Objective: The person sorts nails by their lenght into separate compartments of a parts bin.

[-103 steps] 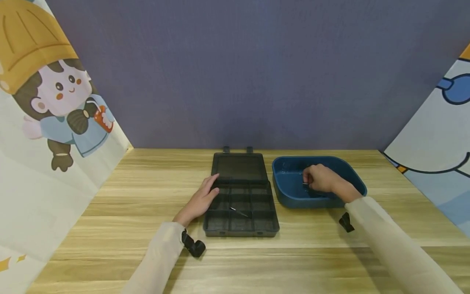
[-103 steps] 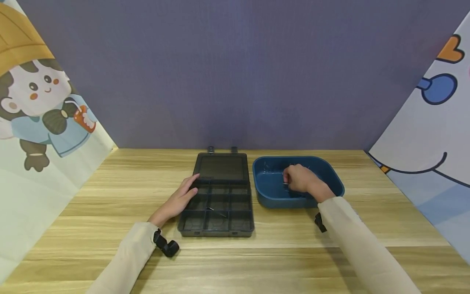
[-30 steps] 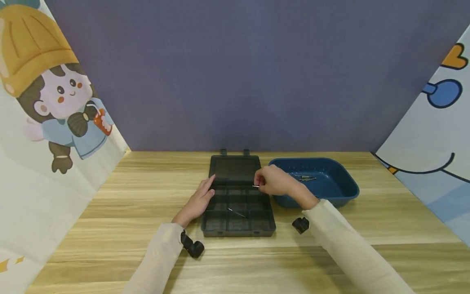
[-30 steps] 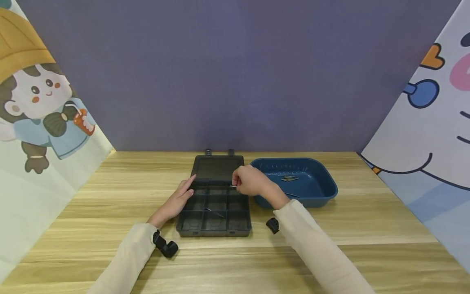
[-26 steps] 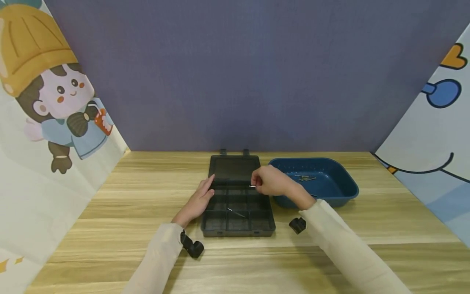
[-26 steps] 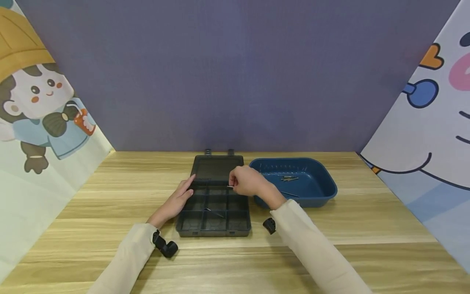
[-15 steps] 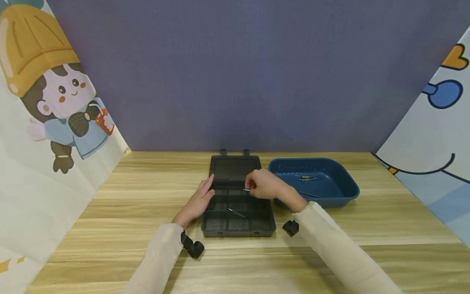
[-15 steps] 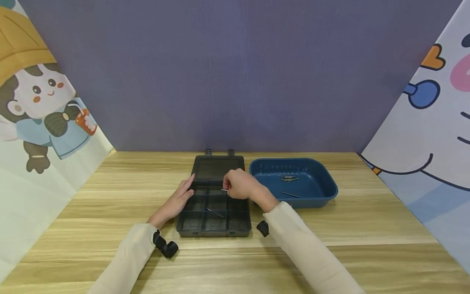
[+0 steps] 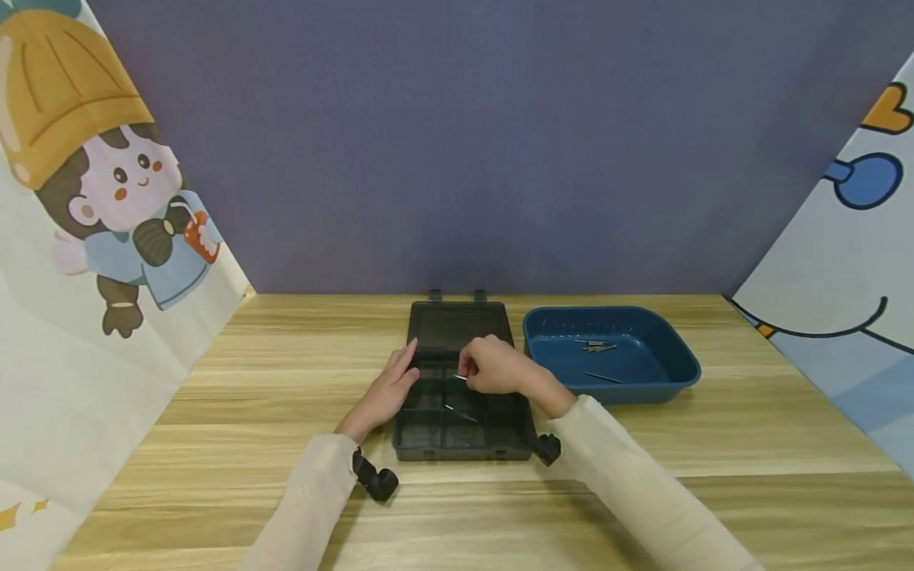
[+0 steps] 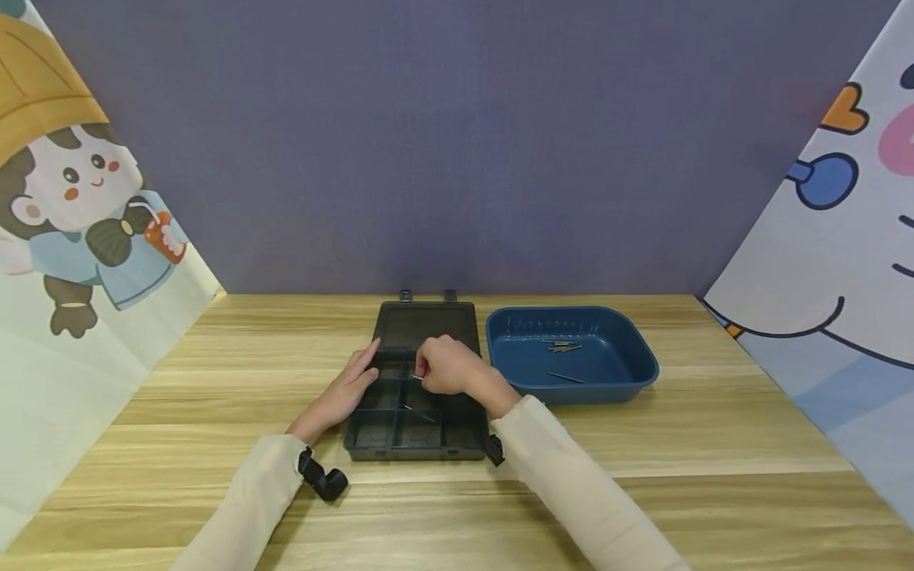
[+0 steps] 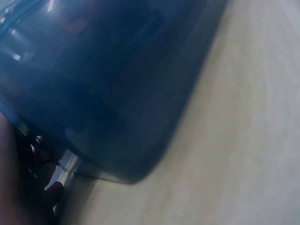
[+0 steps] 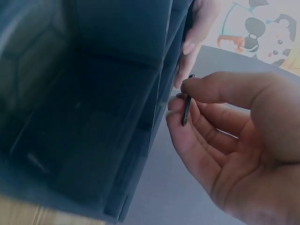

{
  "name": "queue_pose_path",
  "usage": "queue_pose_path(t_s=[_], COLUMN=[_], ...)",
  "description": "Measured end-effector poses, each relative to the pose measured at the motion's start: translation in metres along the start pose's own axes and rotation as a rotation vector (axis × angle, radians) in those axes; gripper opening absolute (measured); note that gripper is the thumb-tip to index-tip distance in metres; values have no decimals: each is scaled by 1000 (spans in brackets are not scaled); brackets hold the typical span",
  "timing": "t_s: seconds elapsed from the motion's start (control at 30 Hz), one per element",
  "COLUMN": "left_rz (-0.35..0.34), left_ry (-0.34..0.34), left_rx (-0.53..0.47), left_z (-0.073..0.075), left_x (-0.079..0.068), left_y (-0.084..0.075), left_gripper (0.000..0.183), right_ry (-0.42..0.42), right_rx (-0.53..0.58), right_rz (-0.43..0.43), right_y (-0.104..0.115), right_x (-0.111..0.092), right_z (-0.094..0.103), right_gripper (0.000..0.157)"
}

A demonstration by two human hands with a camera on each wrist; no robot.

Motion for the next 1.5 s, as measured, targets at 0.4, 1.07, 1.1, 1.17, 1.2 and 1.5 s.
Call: queue_pose_path(t_s=[0.4,1.07,1.1,1.17,1.2,1.5], left_rz=[-18,-16,-13,-13,-15,-11], left_ry=[-21,-29,-27,-23,-22,-8], left_rx=[4,7,5,4,6,3], left_z=[-1,0,0,1,1,1], left_x=[2,2,2,2,2,2], left_y=[-1,1,1,0,0,0], left_gripper=[51,50,50,50,50,50], right_ry=[23,79,81,84,85,106], right_rx=[-6,-14,-14,-17,-19,-10], right_rz=[10,-41,-41,-39,-37,-35], right_y=[8,9,9,10,10,10], right_x=[5,8,8,8,8,4], right_z=[-10,-16,-16,-16,-15,-6], right_gripper=[7,10,10,10,11,11])
Point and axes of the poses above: each hand's wrist, its own x-axis towards the middle knuckle, its own z-axis out of the back of the hand, y = z × x, the point moved 5 cm from there along x, towards the middle knuckle, and after that the axes turned 4 degrees about -y, right-handed, at the moved point
